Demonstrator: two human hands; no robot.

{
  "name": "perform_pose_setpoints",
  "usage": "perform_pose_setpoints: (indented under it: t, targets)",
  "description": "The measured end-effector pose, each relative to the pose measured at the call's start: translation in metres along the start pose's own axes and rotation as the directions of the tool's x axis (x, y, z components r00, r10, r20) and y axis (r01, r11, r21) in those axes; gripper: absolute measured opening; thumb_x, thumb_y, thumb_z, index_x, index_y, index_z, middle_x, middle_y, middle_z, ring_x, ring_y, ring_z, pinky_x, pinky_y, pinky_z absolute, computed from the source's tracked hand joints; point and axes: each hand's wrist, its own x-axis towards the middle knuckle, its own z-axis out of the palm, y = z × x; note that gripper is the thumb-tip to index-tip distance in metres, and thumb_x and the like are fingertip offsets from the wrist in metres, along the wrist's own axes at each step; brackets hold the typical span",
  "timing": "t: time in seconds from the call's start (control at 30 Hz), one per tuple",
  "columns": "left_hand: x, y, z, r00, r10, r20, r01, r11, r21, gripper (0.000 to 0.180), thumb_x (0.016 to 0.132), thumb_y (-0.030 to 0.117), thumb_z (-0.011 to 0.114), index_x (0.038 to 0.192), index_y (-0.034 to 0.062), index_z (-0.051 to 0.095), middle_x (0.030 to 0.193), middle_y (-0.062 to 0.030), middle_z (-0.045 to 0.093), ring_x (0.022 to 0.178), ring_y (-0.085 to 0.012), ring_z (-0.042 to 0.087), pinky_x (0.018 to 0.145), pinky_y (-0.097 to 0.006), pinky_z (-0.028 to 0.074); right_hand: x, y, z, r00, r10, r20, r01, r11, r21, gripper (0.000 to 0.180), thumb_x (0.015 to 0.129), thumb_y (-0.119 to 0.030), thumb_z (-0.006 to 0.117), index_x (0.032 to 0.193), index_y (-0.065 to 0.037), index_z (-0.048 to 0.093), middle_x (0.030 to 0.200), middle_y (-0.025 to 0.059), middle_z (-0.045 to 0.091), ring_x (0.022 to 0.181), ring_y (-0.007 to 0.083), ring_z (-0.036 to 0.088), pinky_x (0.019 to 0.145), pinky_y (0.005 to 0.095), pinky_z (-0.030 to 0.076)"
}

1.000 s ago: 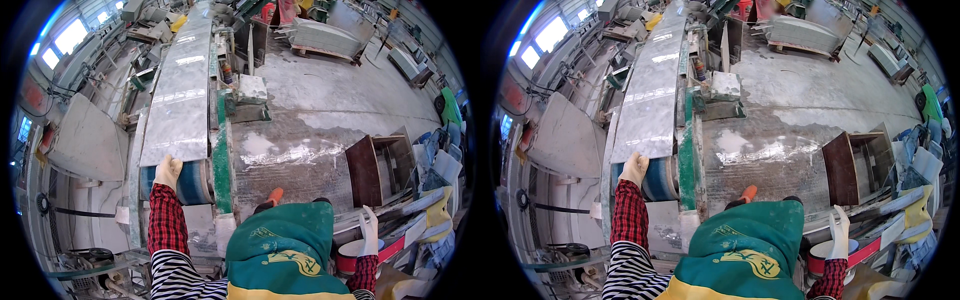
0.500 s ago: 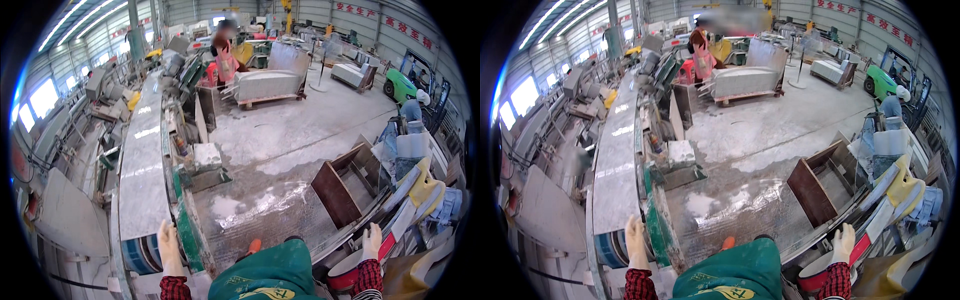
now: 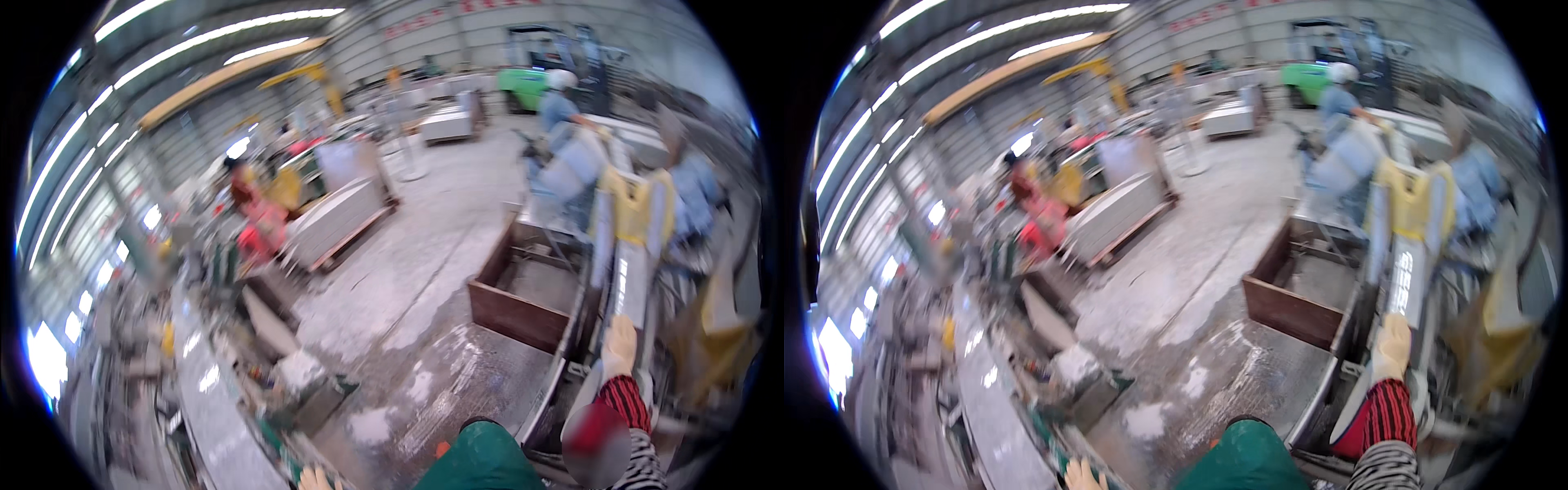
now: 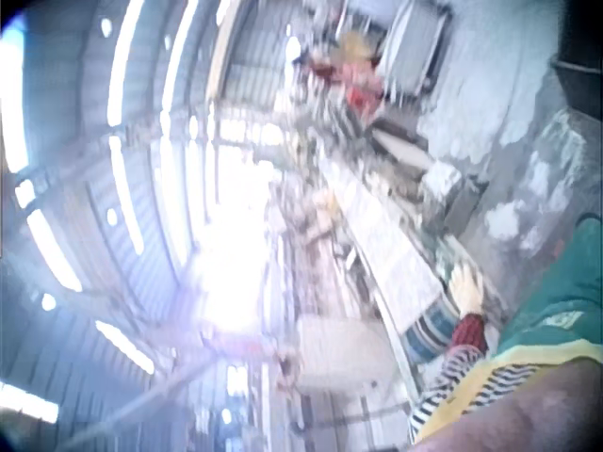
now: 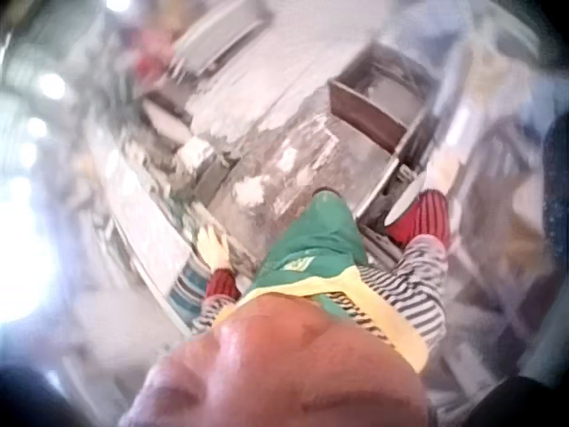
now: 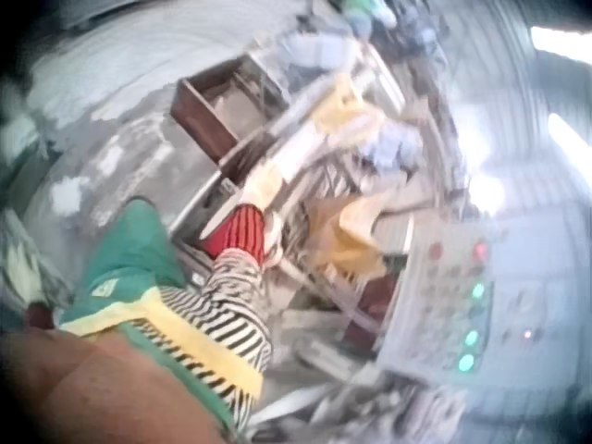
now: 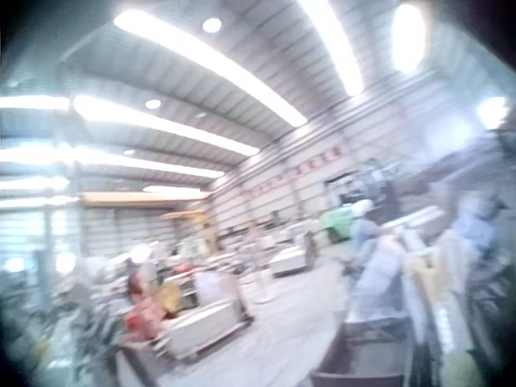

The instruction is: The person operates a manual tile polishing machine in a factory setting. They repeatedly pick up rectangular tiles from a conveyor belt, press them against a rotating polishing wheel, and return them to the belt. The process is continuous and repetitive, with the person handling one tile at a time.

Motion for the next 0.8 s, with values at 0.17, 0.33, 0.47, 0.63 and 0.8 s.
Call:
perform_pose_setpoints:
  t: [0.17, 0.33, 0.47, 0.63, 0.8]
  targets:
    - [-0.007, -0.007, 0.008, 0.994, -0.003, 0.112, -0.002, 0.999, 0.039, 0.069, 0.098, 0.046, 0.066, 0.154, 0.0094, 0.053, 0.157, -0.0243, 0.051, 0.146, -0.044, 0.045, 0.122, -0.055, 0.033, 0.008, -0.015, -0.008, 0.999, 0.033, 0.024, -0.031, 0.995, -0.099, 0.031, 0.087, -0.016, 0.067, 0.117, -0.006, 0.064, 0.119, 0.0192, 0.064, 0.12, 0.0384, 0.06, 0.107, 0.0484, 0.047]
    - [0.002, -0.007, 0.013, 0.98, 0.053, 0.194, -0.092, 0.976, 0.2, 0.064, 0.099, 0.055, 0.059, 0.148, 0.014, 0.062, 0.155, -0.0154, 0.057, 0.144, -0.0443, 0.047, 0.12, -0.06, 0.034, 0.009, -0.021, -0.02, 0.992, 0.08, 0.094, -0.06, 0.978, -0.202, 0.033, 0.087, -0.019, 0.069, 0.116, -0.007, 0.06, 0.118, 0.0132, 0.059, 0.118, 0.032, 0.056, 0.102, 0.0428, 0.046]
    - [0.016, -0.009, 0.022, 0.988, 0.075, 0.131, -0.106, 0.964, 0.244, 0.053, 0.1, 0.052, 0.057, 0.137, 0.0159, 0.069, 0.147, -0.0123, 0.064, 0.14, -0.0421, 0.051, 0.119, -0.059, 0.036, 0.007, -0.027, -0.034, 0.998, 0.04, 0.043, -0.03, 0.974, -0.224, 0.033, 0.086, -0.017, 0.069, 0.116, -0.006, 0.059, 0.112, 0.0123, 0.057, 0.113, 0.0313, 0.057, 0.098, 0.042, 0.047]
    - [0.021, 0.0, 0.003, 0.987, 0.028, 0.161, -0.067, 0.969, 0.238, 0.044, 0.099, 0.048, 0.058, 0.128, 0.018, 0.074, 0.139, -0.0114, 0.068, 0.134, -0.0388, 0.053, 0.114, -0.056, 0.038, 0.002, -0.029, -0.032, 0.998, 0.031, 0.05, -0.018, 0.97, -0.244, 0.034, 0.085, -0.02, 0.069, 0.115, -0.008, 0.059, 0.116, 0.0102, 0.057, 0.117, 0.0287, 0.056, 0.1, 0.04, 0.045]
    - [0.022, -0.014, 0.022, 0.989, 0.036, 0.146, -0.07, 0.97, 0.232, 0.043, 0.1, 0.046, 0.056, 0.13, 0.0201, 0.073, 0.135, -0.0063, 0.069, 0.133, -0.0368, 0.053, 0.113, -0.055, 0.038, -0.001, -0.032, -0.031, 0.997, 0.024, 0.075, -0.007, 0.975, -0.223, 0.032, 0.084, -0.019, 0.067, 0.113, -0.008, 0.058, 0.119, 0.012, 0.058, 0.121, 0.031, 0.056, 0.101, 0.0418, 0.045]
